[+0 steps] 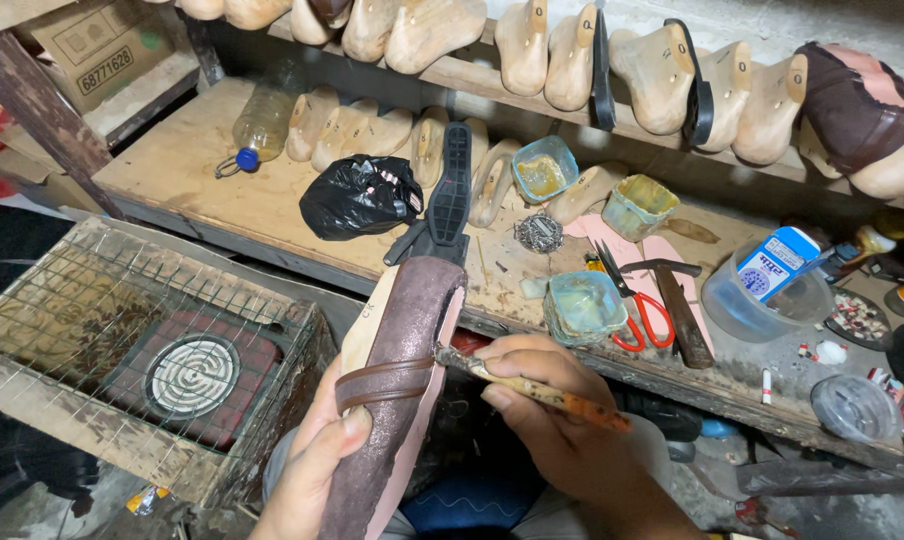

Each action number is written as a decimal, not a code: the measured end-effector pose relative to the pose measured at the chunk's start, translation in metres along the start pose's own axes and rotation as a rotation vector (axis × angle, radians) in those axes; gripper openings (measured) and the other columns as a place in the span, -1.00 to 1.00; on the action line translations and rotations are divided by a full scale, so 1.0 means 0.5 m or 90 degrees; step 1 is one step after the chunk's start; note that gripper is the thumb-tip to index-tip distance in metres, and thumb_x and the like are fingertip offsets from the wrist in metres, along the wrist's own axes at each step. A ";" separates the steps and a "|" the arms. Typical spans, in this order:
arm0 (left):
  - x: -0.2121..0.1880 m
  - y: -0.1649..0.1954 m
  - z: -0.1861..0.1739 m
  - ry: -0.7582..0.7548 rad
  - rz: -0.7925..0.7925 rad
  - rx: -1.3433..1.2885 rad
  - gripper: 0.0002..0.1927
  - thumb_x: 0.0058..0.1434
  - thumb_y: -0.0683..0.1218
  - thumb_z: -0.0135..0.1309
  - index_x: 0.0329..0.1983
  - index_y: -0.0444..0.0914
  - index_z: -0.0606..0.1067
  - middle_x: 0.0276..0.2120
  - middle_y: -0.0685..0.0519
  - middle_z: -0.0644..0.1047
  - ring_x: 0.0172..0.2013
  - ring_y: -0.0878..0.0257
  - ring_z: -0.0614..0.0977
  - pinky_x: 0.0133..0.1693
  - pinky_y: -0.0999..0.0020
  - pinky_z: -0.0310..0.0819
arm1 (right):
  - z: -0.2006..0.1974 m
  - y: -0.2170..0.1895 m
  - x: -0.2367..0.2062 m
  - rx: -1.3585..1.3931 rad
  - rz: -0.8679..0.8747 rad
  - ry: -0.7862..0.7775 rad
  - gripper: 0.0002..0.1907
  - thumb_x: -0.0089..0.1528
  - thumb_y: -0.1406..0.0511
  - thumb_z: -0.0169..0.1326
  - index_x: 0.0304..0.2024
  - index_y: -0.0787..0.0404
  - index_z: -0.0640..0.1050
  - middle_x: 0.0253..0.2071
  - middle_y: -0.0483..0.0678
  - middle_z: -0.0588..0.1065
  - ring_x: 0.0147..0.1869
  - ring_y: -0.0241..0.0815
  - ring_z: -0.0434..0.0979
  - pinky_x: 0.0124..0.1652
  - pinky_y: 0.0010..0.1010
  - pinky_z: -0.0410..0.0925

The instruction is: The person applies glue to the edges of a brown slip-on shoe using a brush, repeatedly dipping the brush into a container and working along the upper and sole seam. The person places the shoe on a shelf and then picks up another shoe to continue the same gluing process.

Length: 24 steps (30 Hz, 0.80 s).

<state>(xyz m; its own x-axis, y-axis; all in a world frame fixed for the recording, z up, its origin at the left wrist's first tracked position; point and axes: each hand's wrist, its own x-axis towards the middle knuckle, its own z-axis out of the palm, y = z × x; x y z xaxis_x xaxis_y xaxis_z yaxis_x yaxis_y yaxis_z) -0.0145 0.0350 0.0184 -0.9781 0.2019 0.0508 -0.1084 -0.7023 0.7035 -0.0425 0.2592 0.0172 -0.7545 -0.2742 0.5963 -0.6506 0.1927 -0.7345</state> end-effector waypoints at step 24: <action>-0.068 -0.086 -0.220 0.215 0.025 -0.111 -0.38 0.35 0.13 -0.03 0.32 -0.38 0.36 0.03 -0.19 0.57 -0.03 -0.02 0.63 0.07 -0.02 0.51 | 0.234 0.178 0.113 0.154 0.149 -0.192 -0.75 0.30 0.23 0.17 -0.07 0.26 0.61 -0.24 -0.17 0.61 -0.19 -0.44 0.53 -0.14 -0.53 0.42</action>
<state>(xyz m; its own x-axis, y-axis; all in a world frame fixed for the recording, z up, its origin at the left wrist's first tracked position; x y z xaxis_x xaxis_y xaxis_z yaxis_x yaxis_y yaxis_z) 0.0038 -0.0166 -0.0913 -0.9824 -0.0428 -0.1818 -0.0705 -0.8164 0.5732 -0.1331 0.1503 -0.0524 -0.7964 -0.5191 0.3104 -0.3992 0.0656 -0.9145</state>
